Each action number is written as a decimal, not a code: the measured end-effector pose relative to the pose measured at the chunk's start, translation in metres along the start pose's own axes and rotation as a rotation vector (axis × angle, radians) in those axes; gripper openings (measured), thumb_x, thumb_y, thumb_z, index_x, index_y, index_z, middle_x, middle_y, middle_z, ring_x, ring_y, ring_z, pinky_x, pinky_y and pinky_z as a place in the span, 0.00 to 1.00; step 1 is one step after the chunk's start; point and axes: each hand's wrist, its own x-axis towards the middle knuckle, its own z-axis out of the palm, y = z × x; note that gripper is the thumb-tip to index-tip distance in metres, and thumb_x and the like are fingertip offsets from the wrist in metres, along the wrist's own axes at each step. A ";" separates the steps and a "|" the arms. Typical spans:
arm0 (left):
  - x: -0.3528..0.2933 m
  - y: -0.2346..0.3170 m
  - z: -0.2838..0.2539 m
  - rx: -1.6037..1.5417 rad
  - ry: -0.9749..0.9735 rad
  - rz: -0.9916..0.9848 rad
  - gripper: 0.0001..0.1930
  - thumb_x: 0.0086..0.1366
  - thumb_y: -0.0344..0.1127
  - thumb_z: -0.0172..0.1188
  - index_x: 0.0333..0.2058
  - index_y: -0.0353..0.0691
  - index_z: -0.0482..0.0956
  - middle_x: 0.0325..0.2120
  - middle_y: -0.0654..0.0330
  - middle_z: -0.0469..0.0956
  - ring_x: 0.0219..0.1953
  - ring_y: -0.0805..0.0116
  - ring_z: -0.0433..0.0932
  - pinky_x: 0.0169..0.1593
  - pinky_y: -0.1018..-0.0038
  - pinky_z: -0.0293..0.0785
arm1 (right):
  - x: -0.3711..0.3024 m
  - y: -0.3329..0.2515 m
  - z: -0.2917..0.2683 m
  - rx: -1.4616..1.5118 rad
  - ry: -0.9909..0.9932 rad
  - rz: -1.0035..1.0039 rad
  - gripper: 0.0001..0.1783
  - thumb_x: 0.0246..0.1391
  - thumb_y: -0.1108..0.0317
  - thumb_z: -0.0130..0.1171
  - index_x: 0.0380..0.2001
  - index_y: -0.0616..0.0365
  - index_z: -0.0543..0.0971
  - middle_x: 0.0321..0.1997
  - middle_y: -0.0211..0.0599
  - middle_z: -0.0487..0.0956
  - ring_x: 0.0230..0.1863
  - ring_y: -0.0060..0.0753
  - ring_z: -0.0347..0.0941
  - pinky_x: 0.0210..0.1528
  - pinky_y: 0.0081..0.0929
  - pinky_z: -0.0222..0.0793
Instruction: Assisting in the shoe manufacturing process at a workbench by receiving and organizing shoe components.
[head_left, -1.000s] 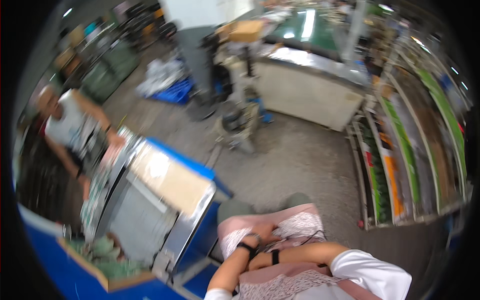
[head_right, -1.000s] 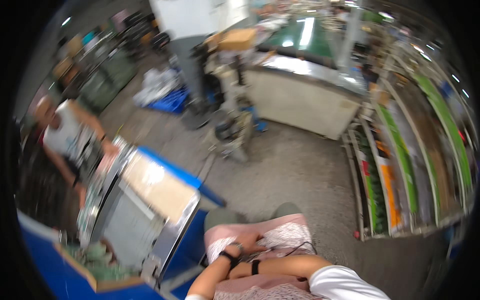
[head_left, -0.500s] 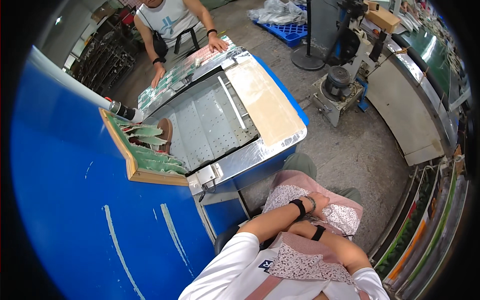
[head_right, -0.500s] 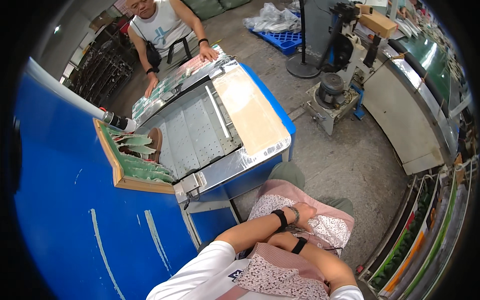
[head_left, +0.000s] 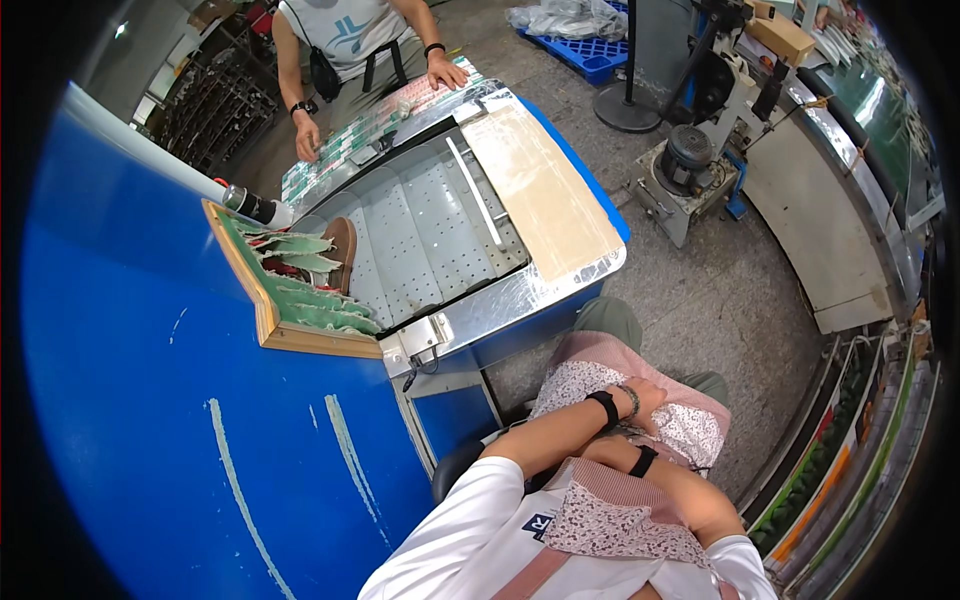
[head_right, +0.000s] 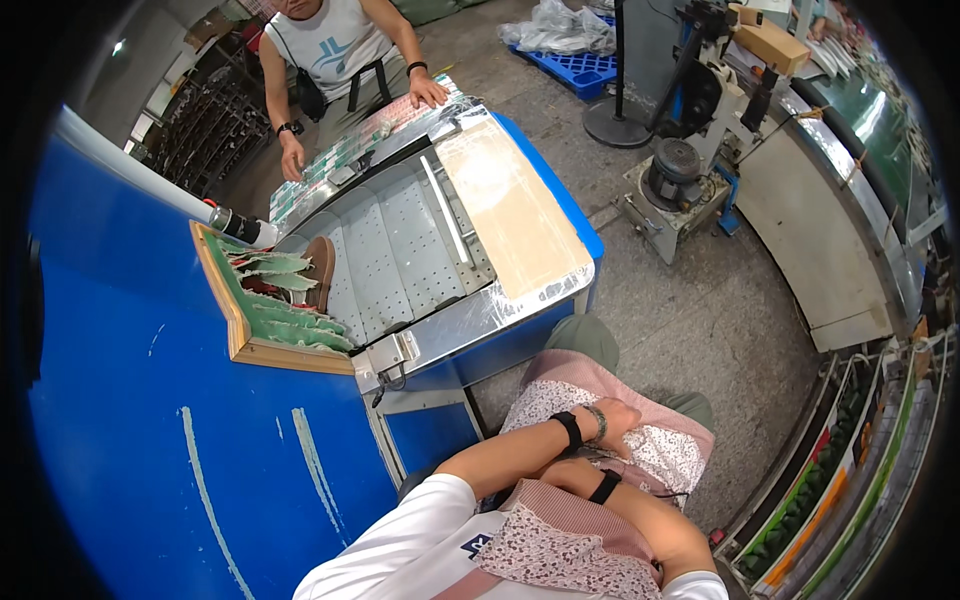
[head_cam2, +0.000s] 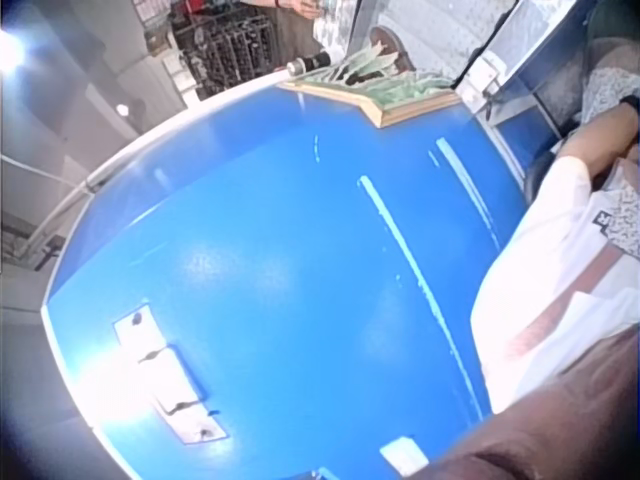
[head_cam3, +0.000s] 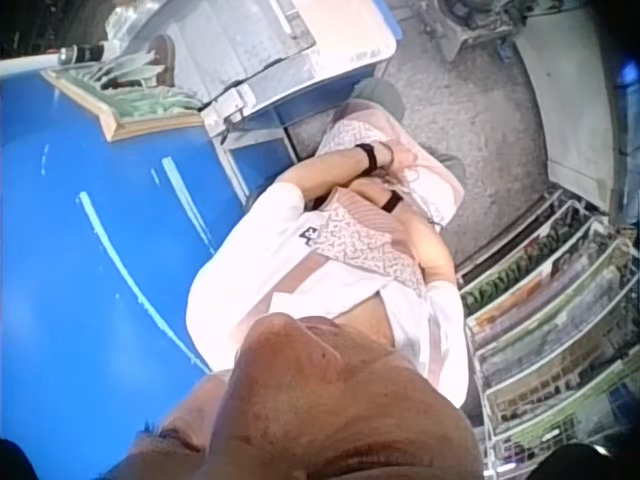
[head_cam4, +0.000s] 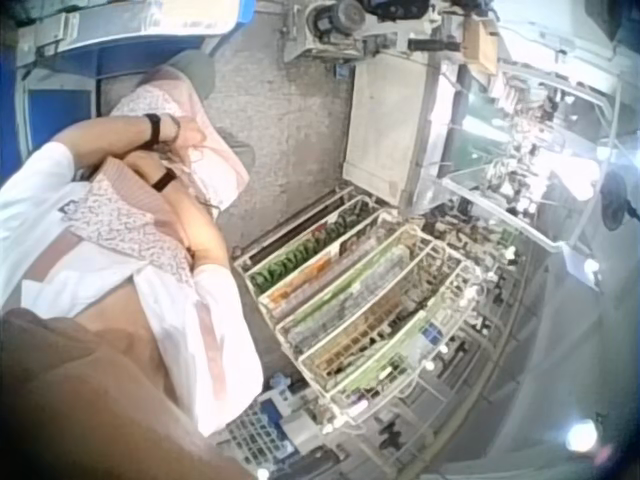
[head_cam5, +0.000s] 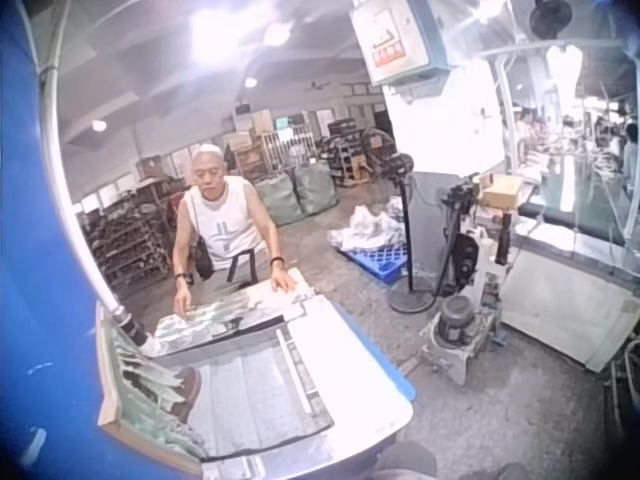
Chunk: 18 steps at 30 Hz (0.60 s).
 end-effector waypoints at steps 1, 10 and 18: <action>0.000 0.000 0.000 0.005 -0.020 0.005 0.35 0.42 0.54 0.75 0.42 0.33 0.77 0.40 0.43 0.81 0.46 0.47 0.80 0.50 0.60 0.75 | 0.000 -0.005 -0.001 0.043 0.055 -0.012 0.14 0.53 0.67 0.58 0.44 0.55 0.82 0.51 0.38 0.80 0.57 0.39 0.74 0.59 0.33 0.67; 0.001 0.000 -0.001 0.009 -0.033 0.003 0.35 0.42 0.55 0.74 0.43 0.33 0.77 0.42 0.44 0.80 0.48 0.48 0.79 0.52 0.60 0.74 | 0.002 -0.007 -0.004 0.043 0.067 -0.023 0.12 0.52 0.68 0.59 0.40 0.55 0.83 0.48 0.37 0.82 0.55 0.40 0.75 0.57 0.34 0.68; -0.001 0.001 -0.003 -0.008 -0.038 -0.011 0.36 0.41 0.56 0.75 0.43 0.33 0.77 0.42 0.43 0.80 0.48 0.47 0.79 0.53 0.61 0.74 | 0.003 -0.015 -0.005 0.092 0.107 -0.025 0.10 0.52 0.68 0.59 0.38 0.56 0.83 0.46 0.36 0.82 0.53 0.39 0.75 0.55 0.33 0.69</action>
